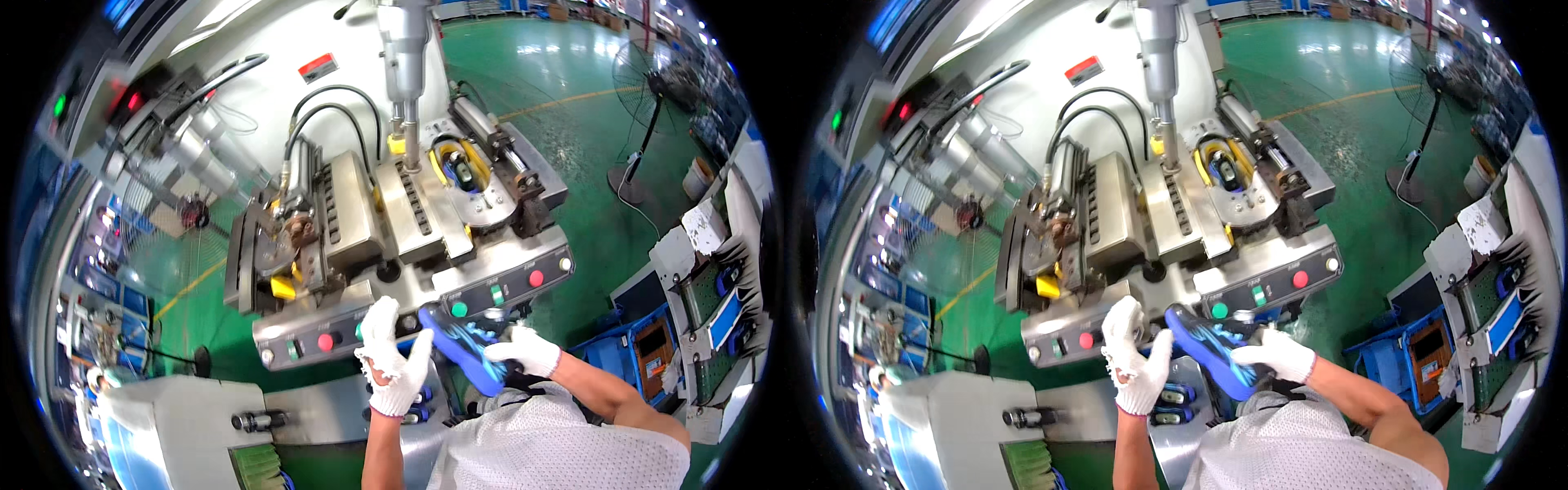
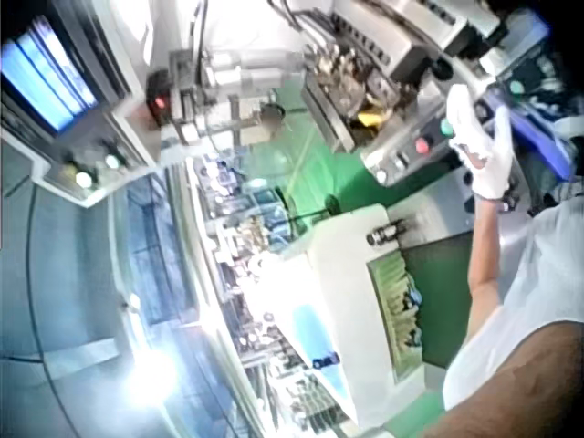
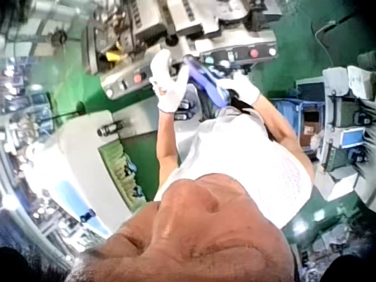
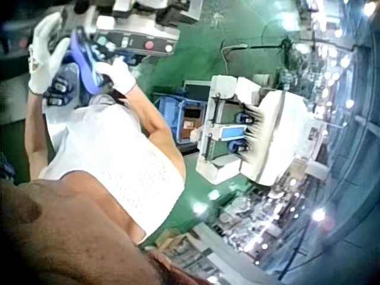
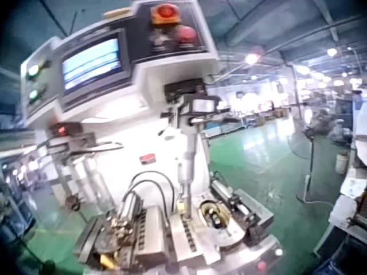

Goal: The person places a shoe onto a lasting machine, presses buttons to activate the press, removes the shoe, and then places it on a moving conveyor belt, repeating this process for multiple shoes.

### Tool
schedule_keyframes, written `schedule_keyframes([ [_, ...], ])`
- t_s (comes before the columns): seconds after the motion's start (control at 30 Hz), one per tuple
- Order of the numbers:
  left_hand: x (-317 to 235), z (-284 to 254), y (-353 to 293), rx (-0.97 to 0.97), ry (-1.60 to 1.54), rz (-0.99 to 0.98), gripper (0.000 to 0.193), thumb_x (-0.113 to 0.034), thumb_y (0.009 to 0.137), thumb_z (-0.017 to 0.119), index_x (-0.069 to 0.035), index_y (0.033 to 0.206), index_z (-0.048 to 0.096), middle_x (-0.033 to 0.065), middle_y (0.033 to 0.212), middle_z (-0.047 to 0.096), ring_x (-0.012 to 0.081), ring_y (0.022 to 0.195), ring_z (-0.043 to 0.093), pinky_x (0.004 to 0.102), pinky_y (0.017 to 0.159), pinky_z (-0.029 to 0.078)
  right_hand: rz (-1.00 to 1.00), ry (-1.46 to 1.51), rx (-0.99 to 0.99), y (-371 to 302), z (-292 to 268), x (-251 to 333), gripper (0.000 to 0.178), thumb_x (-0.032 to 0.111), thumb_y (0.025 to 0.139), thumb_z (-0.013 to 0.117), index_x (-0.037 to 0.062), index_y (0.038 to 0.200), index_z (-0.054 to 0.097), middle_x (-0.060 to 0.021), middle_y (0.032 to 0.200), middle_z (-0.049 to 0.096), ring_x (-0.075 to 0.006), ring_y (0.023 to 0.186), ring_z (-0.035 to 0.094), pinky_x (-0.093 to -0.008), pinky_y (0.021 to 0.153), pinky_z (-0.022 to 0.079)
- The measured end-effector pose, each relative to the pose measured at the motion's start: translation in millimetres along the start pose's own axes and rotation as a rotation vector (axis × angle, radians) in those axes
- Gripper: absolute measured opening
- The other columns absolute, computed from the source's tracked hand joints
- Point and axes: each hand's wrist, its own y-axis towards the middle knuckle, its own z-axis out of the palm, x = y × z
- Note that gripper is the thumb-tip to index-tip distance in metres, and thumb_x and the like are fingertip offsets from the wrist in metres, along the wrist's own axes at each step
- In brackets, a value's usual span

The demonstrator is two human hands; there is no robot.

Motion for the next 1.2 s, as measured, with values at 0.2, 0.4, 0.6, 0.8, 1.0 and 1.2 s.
schedule_keyframes([
  [0.2, 34.1, 156.7, 137.5, 0.150, -0.241, -0.177, 0.059, -0.017, 0.095, 0.069, -0.001, 0.146, 0.044, 0.0190, 0.138, 0.055, 0.0290, 0.126, 0.059, 0.0392, 0.108, 0.047, -0.308, 0.728, -0.336, -29.5, -73.0, 14.5, 0.036, 0.012, 0.088, 0.070, -0.0027, 0.120, 0.063, -0.0085, 0.106, 0.071, -0.0172, 0.087, 0.071, -0.0346, 0.079, 0.059],
  [0.4, 105.8, 318.3, 258.0, 0.258, -0.021, -0.457, 0.076, -0.042, 0.090, 0.069, 0.003, 0.145, 0.043, 0.0271, 0.143, 0.049, 0.0397, 0.130, 0.052, 0.0434, 0.111, 0.042, -0.392, 0.751, -0.574, -45.3, -114.7, 40.6, 0.063, 0.024, 0.084, 0.069, -0.0137, 0.132, 0.054, -0.0226, 0.117, 0.070, -0.0324, 0.101, 0.073, -0.0439, 0.090, 0.061],
  [0.6, 169.3, 419.8, 289.2, 0.169, 0.296, -0.483, 0.075, -0.030, 0.077, 0.076, 0.007, 0.134, 0.043, 0.0325, 0.126, 0.060, 0.0447, 0.119, 0.060, 0.0460, 0.104, 0.047, -0.364, 0.803, -0.626, -58.6, -123.2, 45.6, 0.074, 0.025, 0.082, 0.074, -0.0135, 0.138, 0.047, -0.0265, 0.121, 0.067, -0.0376, 0.104, 0.071, -0.0478, 0.092, 0.060],
  [0.8, 134.9, 364.1, 338.1, 0.323, 0.020, -0.673, 0.057, -0.031, 0.076, 0.075, 0.007, 0.116, 0.060, 0.0274, 0.110, 0.071, 0.0357, 0.105, 0.071, 0.0412, 0.094, 0.053, -0.368, -0.417, -0.729, -35.1, -162.9, -37.4, 0.041, 0.010, 0.059, 0.079, 0.0137, 0.099, 0.070, -0.0125, 0.078, 0.051, -0.0305, 0.067, 0.051, -0.0392, 0.059, 0.038],
  [1.0, 78.7, 240.0, 265.1, 0.211, -0.134, -0.554, 0.062, -0.029, 0.084, 0.077, 0.002, 0.133, 0.055, 0.0169, 0.118, 0.069, 0.0249, 0.110, 0.066, 0.0348, 0.098, 0.049, -0.401, -0.431, -0.839, 42.7, -164.9, 81.1, 0.035, 0.018, 0.082, 0.080, 0.0043, 0.113, 0.071, -0.0139, 0.097, 0.067, -0.0244, 0.087, 0.065, -0.0401, 0.077, 0.053],
  [1.2, 42.3, 82.2, 108.9, 0.267, -0.429, -0.702, 0.057, -0.011, 0.080, 0.079, 0.001, 0.130, 0.055, 0.0108, 0.119, 0.064, 0.0164, 0.109, 0.061, 0.0331, 0.097, 0.050, -0.213, -0.656, -0.657, 250.6, -203.7, 224.7, 0.074, 0.054, 0.082, 0.075, -0.0127, 0.111, 0.065, -0.0235, 0.099, 0.071, -0.0279, 0.095, 0.069, -0.0379, 0.085, 0.053],
])
